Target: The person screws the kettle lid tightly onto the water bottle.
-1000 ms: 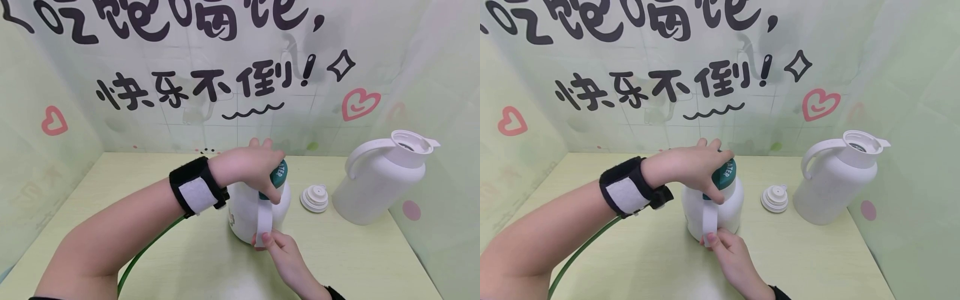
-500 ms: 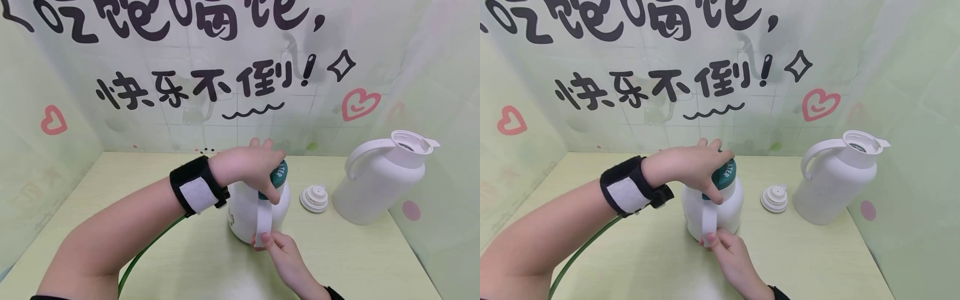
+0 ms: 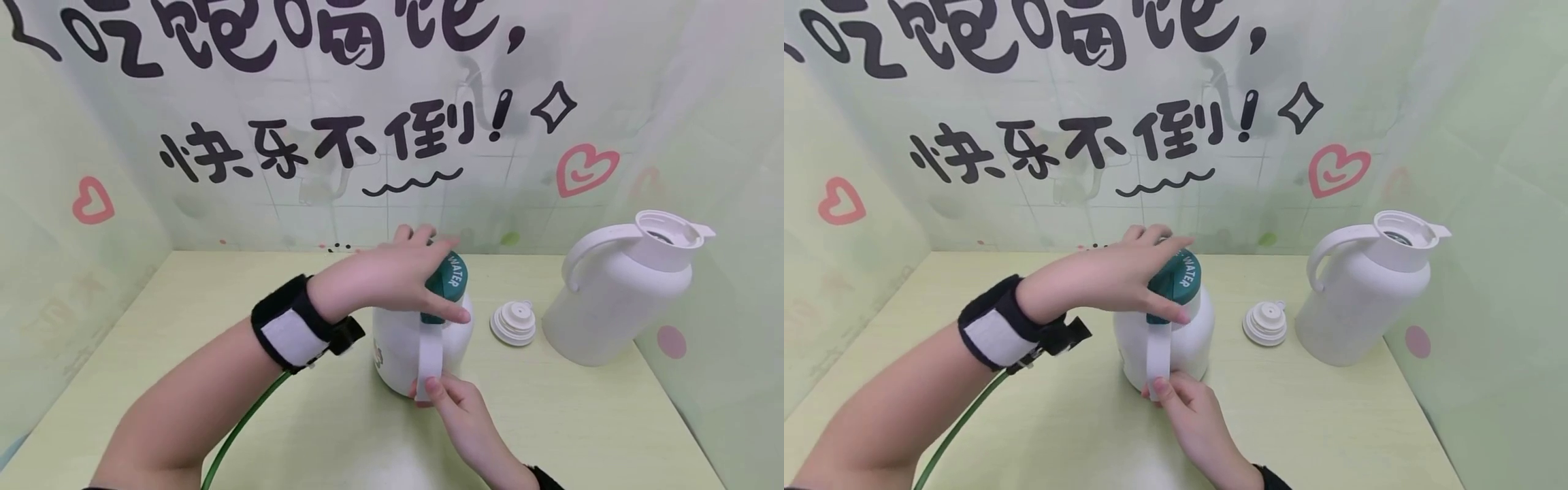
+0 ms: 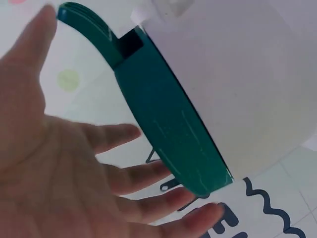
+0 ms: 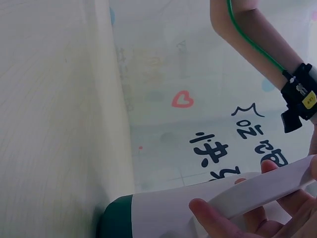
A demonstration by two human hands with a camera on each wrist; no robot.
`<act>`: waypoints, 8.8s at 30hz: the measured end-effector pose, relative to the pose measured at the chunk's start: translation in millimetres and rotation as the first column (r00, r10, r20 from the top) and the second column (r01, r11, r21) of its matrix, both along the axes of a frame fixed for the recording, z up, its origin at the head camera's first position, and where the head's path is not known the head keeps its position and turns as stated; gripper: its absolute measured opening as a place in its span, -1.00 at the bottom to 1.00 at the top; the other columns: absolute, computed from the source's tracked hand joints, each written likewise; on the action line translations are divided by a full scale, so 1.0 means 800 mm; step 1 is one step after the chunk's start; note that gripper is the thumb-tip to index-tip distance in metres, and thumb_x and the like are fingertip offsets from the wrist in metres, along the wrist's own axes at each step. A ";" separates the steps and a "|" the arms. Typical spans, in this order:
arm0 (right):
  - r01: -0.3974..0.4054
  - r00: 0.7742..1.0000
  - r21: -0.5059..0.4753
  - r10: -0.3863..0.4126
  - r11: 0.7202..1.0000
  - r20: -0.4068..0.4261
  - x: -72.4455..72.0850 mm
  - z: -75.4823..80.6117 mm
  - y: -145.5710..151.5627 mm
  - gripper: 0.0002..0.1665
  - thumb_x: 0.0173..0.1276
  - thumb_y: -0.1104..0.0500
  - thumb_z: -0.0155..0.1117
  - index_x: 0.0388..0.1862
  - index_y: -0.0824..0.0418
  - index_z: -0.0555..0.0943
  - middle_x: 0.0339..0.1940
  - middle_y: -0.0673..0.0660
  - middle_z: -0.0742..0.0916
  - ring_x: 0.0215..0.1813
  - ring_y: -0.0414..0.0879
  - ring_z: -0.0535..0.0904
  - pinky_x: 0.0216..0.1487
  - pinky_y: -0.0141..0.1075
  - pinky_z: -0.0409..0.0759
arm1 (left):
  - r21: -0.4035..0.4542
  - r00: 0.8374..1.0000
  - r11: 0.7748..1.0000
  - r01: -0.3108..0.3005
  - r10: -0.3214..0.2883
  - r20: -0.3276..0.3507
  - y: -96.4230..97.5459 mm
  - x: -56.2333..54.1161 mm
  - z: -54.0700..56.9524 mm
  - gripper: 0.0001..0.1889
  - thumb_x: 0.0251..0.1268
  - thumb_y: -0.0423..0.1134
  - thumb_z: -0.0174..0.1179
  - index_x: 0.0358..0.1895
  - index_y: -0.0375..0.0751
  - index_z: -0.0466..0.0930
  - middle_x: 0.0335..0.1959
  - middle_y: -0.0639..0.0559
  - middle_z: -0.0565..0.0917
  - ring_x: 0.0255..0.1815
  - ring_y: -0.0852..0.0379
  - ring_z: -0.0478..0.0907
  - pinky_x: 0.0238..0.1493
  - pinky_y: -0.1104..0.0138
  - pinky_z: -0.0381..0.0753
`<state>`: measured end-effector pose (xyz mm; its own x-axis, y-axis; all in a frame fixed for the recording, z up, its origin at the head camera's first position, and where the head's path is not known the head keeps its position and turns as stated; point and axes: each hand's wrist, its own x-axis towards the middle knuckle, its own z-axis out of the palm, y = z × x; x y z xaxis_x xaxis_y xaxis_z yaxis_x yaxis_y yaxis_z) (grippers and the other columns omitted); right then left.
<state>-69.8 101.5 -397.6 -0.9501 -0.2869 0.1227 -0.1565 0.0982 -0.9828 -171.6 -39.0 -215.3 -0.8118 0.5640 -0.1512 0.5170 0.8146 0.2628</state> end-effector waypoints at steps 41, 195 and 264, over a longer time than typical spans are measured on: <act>0.007 1.000 -0.034 -0.008 0.999 -0.016 0.001 0.000 -0.002 -0.66 0.54 0.22 -0.07 -0.24 0.37 0.62 -0.19 0.25 0.67 -0.08 -0.16 0.57 -0.04 -0.16 0.58 | 0.725 0.903 0.553 -0.411 0.139 0.406 -0.124 0.006 -0.215 -0.13 0.09 -0.15 0.43 0.46 0.10 0.12 0.42 -0.11 0.16 0.36 -0.31 0.15 0.08 -0.14 0.42; 0.050 0.991 -0.053 -0.042 0.997 0.127 -0.216 0.003 -0.248 -0.45 0.44 -0.24 0.03 -0.26 0.19 0.70 -0.18 -0.11 0.65 -0.13 0.12 0.62 -0.18 -0.30 0.50 | 0.719 0.770 0.358 -0.595 -0.002 0.638 -0.329 -0.173 -0.226 -0.25 0.47 -0.13 0.02 0.52 0.37 -0.24 0.50 -0.20 -0.17 0.45 -0.31 -0.14 0.15 -0.37 0.12; 0.572 0.819 -0.052 -0.566 0.819 0.093 -0.144 0.015 0.102 -0.49 0.57 -0.03 -0.13 0.21 0.36 0.32 0.09 0.25 0.54 0.05 0.03 0.50 0.01 -0.07 0.49 | 0.674 0.642 0.160 -0.721 0.518 0.564 -0.162 -0.032 -0.265 -0.80 0.32 -0.36 -0.04 -0.10 -0.43 0.41 -0.27 -0.12 0.54 -0.31 0.02 0.57 -0.29 0.25 0.62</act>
<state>-185.2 183.1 -385.7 -0.9480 0.3145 0.0484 -0.0260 0.0750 -0.9968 -196.9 -168.9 -427.1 -0.9674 -0.2037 -0.1502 -0.1874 0.1775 0.9661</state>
